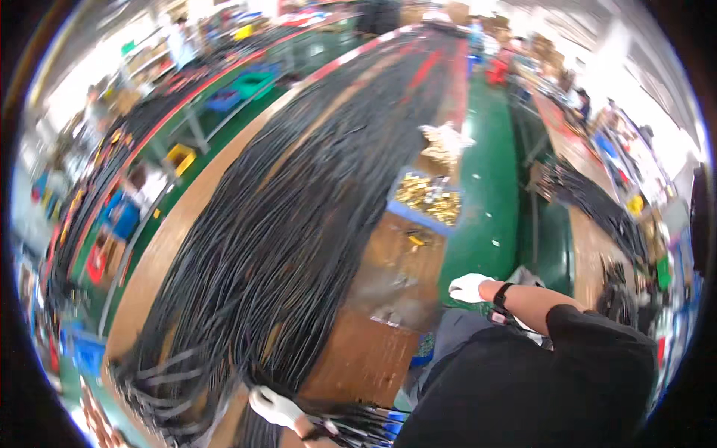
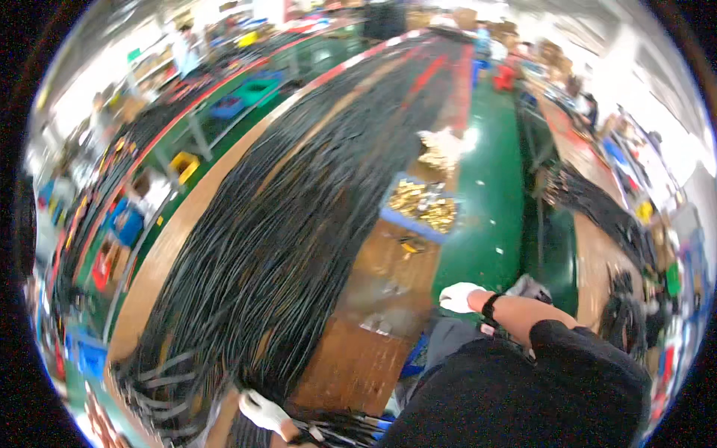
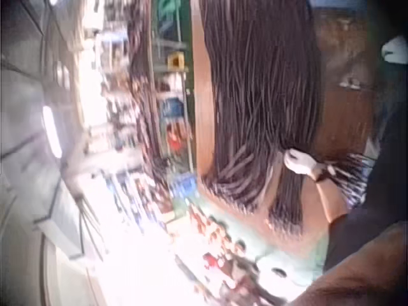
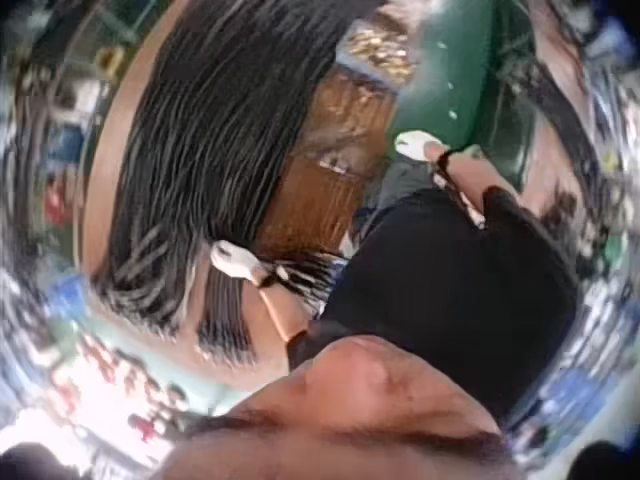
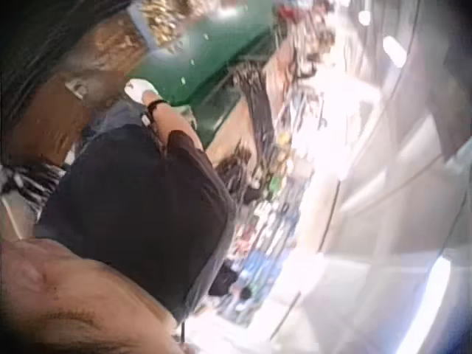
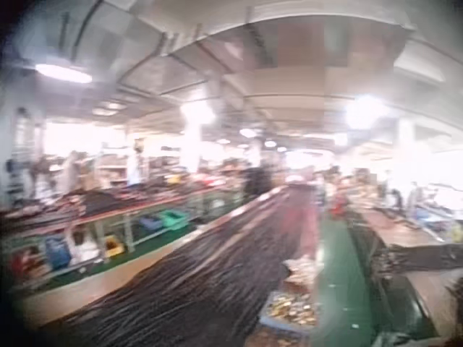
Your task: Assembling brass connectors onto electrical cables and securing them with an industrial power tool.
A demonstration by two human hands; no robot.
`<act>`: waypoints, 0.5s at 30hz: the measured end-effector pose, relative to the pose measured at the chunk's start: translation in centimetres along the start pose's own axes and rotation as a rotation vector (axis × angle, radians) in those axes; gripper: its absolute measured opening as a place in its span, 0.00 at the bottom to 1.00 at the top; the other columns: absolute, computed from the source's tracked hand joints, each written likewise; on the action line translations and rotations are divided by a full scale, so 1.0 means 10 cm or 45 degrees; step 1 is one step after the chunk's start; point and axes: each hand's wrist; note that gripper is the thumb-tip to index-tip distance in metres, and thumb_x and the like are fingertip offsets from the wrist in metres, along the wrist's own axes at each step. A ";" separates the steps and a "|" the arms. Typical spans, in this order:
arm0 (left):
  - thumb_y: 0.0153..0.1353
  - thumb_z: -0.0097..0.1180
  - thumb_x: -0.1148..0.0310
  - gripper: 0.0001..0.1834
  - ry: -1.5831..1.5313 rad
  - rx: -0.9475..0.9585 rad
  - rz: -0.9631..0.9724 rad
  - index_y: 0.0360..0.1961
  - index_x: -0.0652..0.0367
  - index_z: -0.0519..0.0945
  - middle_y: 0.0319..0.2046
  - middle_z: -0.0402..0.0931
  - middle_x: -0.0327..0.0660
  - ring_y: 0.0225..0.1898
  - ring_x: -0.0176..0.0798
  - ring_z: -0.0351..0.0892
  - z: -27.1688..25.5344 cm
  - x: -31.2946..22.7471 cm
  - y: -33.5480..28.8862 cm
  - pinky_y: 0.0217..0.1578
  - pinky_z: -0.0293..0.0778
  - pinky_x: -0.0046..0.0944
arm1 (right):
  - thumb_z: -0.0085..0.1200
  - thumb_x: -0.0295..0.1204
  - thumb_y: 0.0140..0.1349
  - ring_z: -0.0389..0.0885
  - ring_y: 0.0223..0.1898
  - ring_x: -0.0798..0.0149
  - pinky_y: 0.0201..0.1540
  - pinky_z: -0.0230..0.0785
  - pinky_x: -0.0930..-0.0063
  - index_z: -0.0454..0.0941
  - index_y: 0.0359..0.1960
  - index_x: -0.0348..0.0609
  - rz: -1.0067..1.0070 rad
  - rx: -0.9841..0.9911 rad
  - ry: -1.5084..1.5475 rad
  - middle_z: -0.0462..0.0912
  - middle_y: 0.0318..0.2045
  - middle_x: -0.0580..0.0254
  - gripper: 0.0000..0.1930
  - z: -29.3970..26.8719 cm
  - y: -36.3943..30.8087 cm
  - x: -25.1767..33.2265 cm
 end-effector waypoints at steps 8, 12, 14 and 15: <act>0.72 0.65 0.66 0.12 0.049 -0.092 0.580 0.36 0.67 0.89 0.41 0.88 0.54 0.46 0.58 0.86 0.33 -1.71 -0.81 0.51 0.82 0.54 | 0.50 0.51 0.71 0.84 0.61 0.42 0.64 0.75 0.53 0.85 0.59 0.51 0.281 -0.121 0.272 0.87 0.58 0.49 0.25 0.32 -0.40 -1.33; 0.72 0.65 0.66 0.13 -0.032 0.081 0.734 0.37 0.68 0.89 0.43 0.88 0.55 0.46 0.59 0.86 0.64 -2.48 -0.94 0.51 0.83 0.54 | 0.49 0.51 0.69 0.84 0.61 0.41 0.64 0.75 0.51 0.86 0.59 0.51 0.399 -0.089 0.409 0.87 0.59 0.48 0.26 0.45 -0.41 -2.00; 0.73 0.64 0.67 0.13 -0.056 0.144 0.854 0.37 0.68 0.90 0.44 0.88 0.56 0.46 0.60 0.86 0.73 -3.00 -1.04 0.51 0.83 0.54 | 0.49 0.51 0.69 0.84 0.61 0.40 0.64 0.75 0.51 0.85 0.61 0.51 0.443 -0.089 0.522 0.87 0.59 0.48 0.27 0.56 -0.35 -2.42; 0.73 0.64 0.67 0.13 -0.029 0.211 0.894 0.38 0.67 0.90 0.45 0.87 0.57 0.47 0.60 0.85 0.78 -3.24 -1.11 0.51 0.83 0.53 | 0.48 0.52 0.69 0.84 0.62 0.40 0.64 0.75 0.51 0.86 0.60 0.50 0.459 -0.080 0.566 0.87 0.60 0.48 0.27 0.61 -0.29 -2.63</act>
Point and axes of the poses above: each hand's wrist, its own y-axis towards the middle knuckle, its own z-axis out of the palm, x = y × z
